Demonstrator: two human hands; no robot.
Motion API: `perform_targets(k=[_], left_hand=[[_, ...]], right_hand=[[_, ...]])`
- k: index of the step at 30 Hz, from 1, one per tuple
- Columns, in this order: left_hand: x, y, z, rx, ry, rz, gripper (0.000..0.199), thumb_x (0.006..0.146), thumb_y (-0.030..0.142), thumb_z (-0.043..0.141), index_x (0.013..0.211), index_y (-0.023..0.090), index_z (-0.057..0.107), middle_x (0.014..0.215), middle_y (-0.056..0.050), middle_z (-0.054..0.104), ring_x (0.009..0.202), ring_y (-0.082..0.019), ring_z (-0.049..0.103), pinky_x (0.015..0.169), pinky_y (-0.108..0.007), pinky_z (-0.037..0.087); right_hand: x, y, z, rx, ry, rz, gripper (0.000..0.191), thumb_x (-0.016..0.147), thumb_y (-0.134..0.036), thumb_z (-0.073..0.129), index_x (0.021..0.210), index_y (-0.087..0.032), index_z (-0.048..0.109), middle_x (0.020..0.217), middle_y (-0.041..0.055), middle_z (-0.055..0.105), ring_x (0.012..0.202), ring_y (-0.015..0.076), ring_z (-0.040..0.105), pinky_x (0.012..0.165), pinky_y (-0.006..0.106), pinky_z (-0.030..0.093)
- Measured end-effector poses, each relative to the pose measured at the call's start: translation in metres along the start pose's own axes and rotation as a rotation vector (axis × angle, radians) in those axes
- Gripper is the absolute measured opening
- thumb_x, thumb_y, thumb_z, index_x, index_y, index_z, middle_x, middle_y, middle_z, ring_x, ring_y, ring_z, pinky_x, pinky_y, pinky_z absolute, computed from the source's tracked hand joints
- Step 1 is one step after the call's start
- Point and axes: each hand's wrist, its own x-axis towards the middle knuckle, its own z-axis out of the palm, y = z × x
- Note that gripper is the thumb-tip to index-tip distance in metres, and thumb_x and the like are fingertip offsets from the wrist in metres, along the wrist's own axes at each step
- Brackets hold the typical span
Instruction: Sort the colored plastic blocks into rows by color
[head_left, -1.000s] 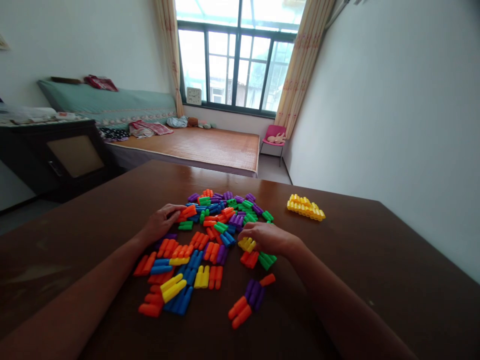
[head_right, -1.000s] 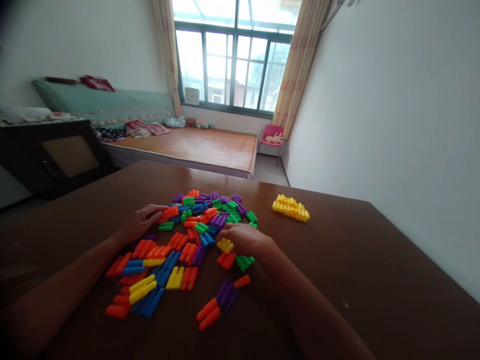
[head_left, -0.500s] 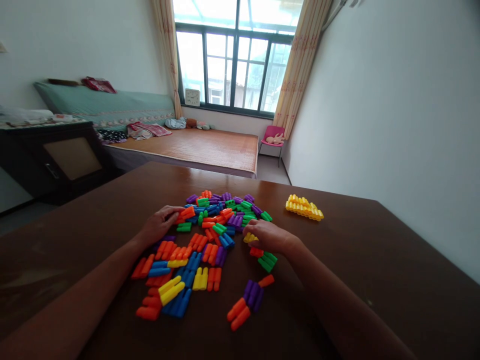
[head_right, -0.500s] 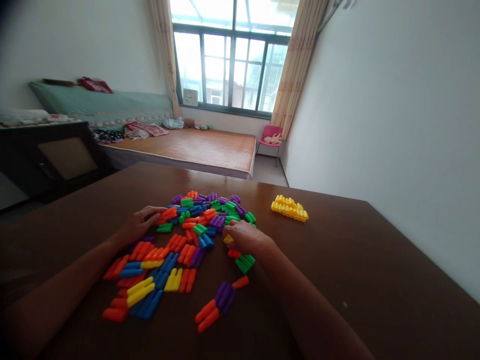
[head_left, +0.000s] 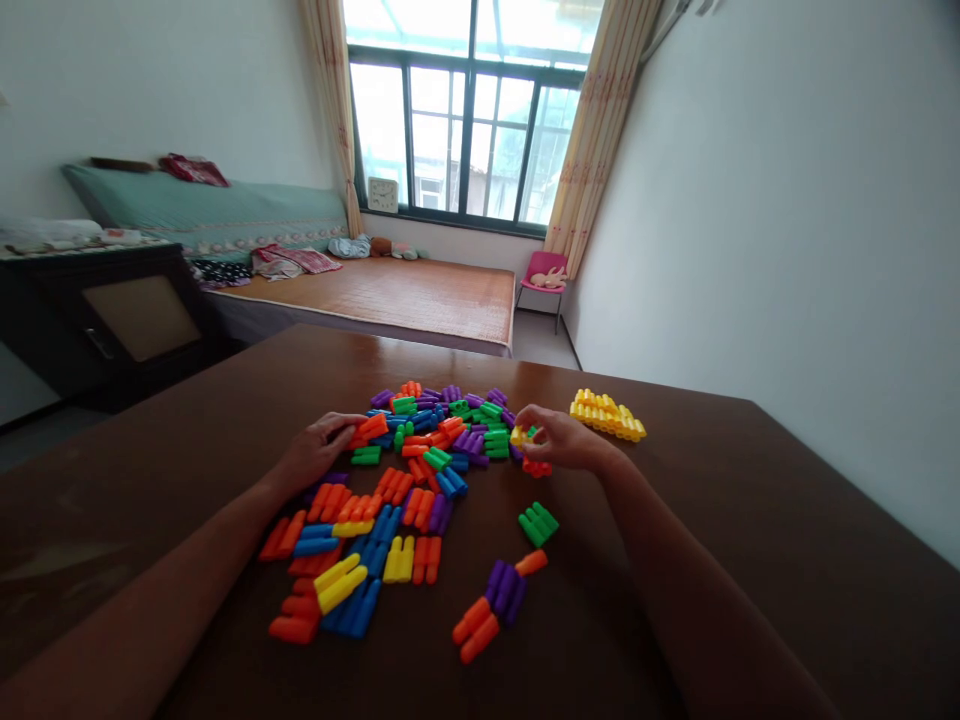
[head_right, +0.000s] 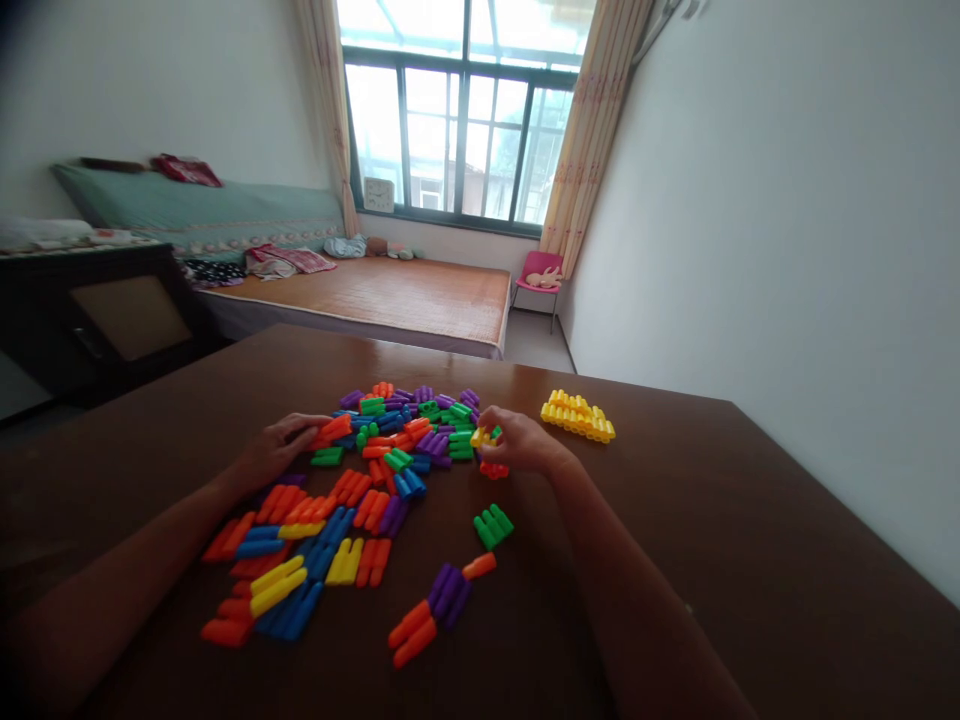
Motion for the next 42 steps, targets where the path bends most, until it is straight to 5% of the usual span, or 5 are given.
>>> perform_targets(k=[7, 19, 26, 34, 42], left_hand=[[0.0, 0.001, 0.0, -0.01, 0.001, -0.009, 0.054, 0.084, 0.06, 0.045, 0.111, 0.019, 0.068, 0.112, -0.007, 0.067, 0.103, -0.025, 0.061, 0.093, -0.034, 0.047], [0.001, -0.002, 0.0, 0.0, -0.001, 0.005, 0.051, 0.085, 0.056, 0.046, 0.112, 0.019, 0.067, 0.112, -0.007, 0.066, 0.102, -0.024, 0.061, 0.092, -0.034, 0.047], [0.001, -0.004, 0.001, 0.0, 0.003, 0.008, 0.05, 0.085, 0.056, 0.046, 0.112, 0.019, 0.068, 0.112, -0.007, 0.067, 0.102, -0.024, 0.062, 0.091, -0.033, 0.048], [0.001, -0.006, 0.002, 0.001, -0.001, 0.017, 0.048, 0.086, 0.054, 0.046, 0.113, 0.019, 0.067, 0.112, -0.007, 0.066, 0.102, -0.024, 0.061, 0.09, -0.033, 0.048], [0.001, -0.003, 0.002, -0.006, 0.01, 0.01, 0.049, 0.085, 0.055, 0.046, 0.111, 0.019, 0.068, 0.112, -0.007, 0.067, 0.102, -0.024, 0.062, 0.092, -0.034, 0.048]], right_hand=[[-0.001, 0.033, -0.016, 0.443, -0.112, -0.073, 0.046, 0.073, -0.034, 0.07, 0.113, -0.02, 0.053, 0.107, 0.0047, 0.06, 0.096, 0.0159, 0.058, 0.082, 0.03, 0.05], [0.016, -0.001, 0.03, 0.525, -0.213, -0.151, 0.045, 0.061, -0.037, 0.082, 0.093, -0.019, 0.056, 0.086, -0.0015, 0.058, 0.081, 0.0139, 0.054, 0.071, 0.026, 0.046], [0.015, 0.003, 0.023, 0.816, -0.255, -0.175, 0.037, 0.069, -0.038, 0.078, 0.094, -0.016, 0.061, 0.089, 0.0011, 0.065, 0.078, 0.0122, 0.059, 0.074, 0.027, 0.047], [0.017, 0.015, 0.01, 0.719, -0.003, -0.135, 0.042, 0.072, -0.042, 0.073, 0.105, -0.018, 0.063, 0.09, 0.0022, 0.066, 0.075, 0.0132, 0.06, 0.067, 0.027, 0.05], [0.003, 0.112, -0.033, 0.111, 0.688, 0.277, 0.033, 0.078, -0.033, 0.059, 0.107, -0.017, 0.06, 0.094, 0.0076, 0.067, 0.079, 0.0186, 0.063, 0.075, 0.034, 0.051]])
